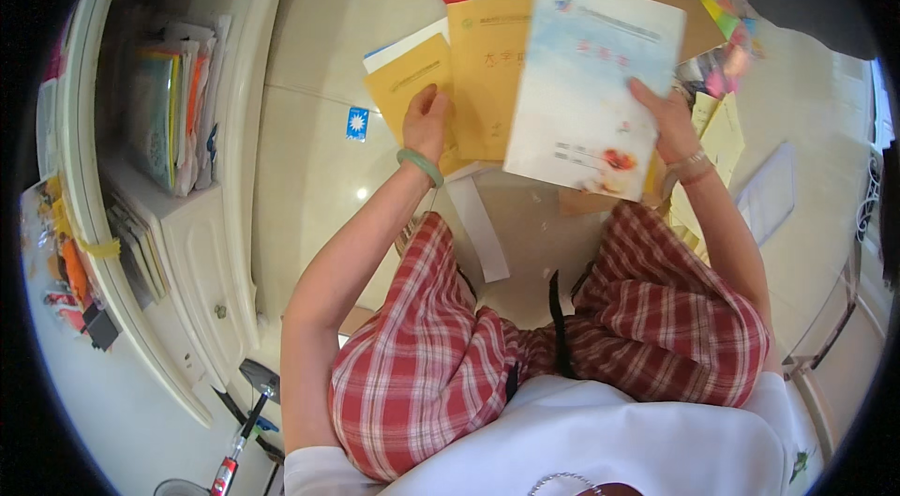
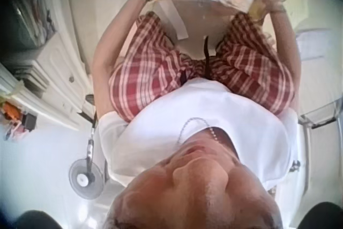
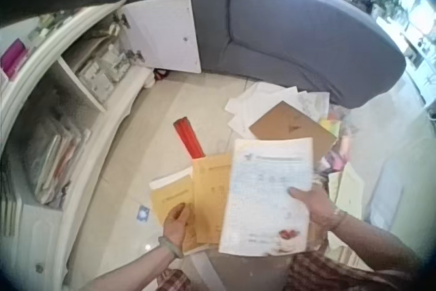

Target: The person sits on the floor and organizes a pile of loose papers and notebooks. They flip through the pages of a yellow notebook, remove loose sheets, and stack them. They then place the notebooks and papers into a white cabinet shelf.

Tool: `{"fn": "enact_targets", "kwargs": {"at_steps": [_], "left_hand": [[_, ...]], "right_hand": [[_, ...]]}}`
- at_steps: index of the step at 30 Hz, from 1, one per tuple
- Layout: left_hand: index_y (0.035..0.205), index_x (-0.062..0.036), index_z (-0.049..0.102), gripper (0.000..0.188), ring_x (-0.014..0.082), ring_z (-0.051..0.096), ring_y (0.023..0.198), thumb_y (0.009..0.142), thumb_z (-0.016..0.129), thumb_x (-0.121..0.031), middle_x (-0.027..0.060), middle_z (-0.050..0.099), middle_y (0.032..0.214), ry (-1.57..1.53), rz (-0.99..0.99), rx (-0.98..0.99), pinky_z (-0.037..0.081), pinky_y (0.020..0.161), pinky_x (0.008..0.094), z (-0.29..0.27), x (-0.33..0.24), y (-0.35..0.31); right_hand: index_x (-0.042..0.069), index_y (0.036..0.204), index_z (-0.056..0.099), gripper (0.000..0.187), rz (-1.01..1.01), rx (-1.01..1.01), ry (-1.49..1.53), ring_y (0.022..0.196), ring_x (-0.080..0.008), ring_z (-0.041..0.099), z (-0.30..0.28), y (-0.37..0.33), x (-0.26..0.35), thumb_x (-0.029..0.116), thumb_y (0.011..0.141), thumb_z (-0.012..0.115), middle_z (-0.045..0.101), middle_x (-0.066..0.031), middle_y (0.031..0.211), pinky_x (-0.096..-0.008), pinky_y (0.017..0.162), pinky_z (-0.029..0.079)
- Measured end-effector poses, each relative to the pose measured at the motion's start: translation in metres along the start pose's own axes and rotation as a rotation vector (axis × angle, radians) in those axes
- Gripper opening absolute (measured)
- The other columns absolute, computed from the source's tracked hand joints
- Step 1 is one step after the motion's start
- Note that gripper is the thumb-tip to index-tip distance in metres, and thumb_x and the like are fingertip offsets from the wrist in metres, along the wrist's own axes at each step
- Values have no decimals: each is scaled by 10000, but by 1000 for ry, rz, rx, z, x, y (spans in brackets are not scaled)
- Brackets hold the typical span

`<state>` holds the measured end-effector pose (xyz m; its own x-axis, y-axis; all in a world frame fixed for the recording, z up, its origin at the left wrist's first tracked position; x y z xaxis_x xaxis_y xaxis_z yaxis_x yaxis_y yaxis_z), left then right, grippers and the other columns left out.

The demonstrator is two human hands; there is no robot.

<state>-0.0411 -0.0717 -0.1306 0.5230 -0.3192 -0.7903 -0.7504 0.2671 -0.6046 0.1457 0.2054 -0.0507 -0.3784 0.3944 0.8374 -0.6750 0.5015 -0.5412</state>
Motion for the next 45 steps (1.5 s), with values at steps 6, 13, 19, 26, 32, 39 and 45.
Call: {"fn": "enact_targets", "kwargs": {"at_steps": [6,13,19,26,32,39,45], "left_hand": [[1394,-69,365,627,196,488,1145,903,580,-393,101,506,1286,-140,0,385,407,930,353,27,-47,-30],[1370,-59,377,572,147,556,1051,884,641,-205,93,562,1218,71,-201,485,451,872,286,55,-42,-49],[1209,-19,554,380,121,576,961,874,654,-168,62,622,1107,45,-14,391,461,832,261,63,-25,-24],[1218,-4,543,408,132,591,909,875,652,-197,70,626,1086,363,81,291,482,776,261,7,2,31],[1217,14,536,435,140,588,916,868,659,-214,85,614,1106,428,28,287,481,784,266,9,2,35],[1221,-8,528,444,151,586,941,868,665,-239,70,599,1112,340,-75,276,492,781,275,22,-11,20],[1169,-7,549,440,129,579,883,842,692,-264,57,606,1050,370,29,230,480,740,271,10,-7,16]], "right_hand": [[7,1034,640,356,-17,86,-376,772,-93,613,25,20,-21,324,874,620,668,-75,881,-276,696,504],[2,1095,617,353,-66,96,75,865,-116,601,22,-12,-50,262,859,656,664,-76,981,-289,768,500],[3,1085,588,353,-148,-9,-186,825,-208,620,5,-11,-49,244,836,658,655,-128,948,-320,765,492],[85,1204,523,541,-533,-604,-1074,1245,-323,386,-78,-54,-20,273,737,720,397,-163,1364,-445,981,338],[64,1384,328,790,-41,-692,-984,1206,-377,439,-184,-93,-113,265,717,701,435,-249,1321,-450,963,387],[115,1325,448,536,-7,-646,-770,978,-323,610,-265,-97,-108,148,809,588,593,-146,1201,-369,821,494],[76,1275,507,445,-87,-822,-722,1154,-276,531,-241,-133,-91,176,848,583,540,-138,1280,-371,928,452]]}}
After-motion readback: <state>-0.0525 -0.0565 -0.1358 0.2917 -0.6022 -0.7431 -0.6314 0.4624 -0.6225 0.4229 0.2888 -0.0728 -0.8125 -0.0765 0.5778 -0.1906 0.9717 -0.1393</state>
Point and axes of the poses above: each hand's wrist, its own y-axis towards the middle knuckle, its own z-axis out of the palm, x = y × z, the point moved 2 cm from there along y, towards the middle knuckle
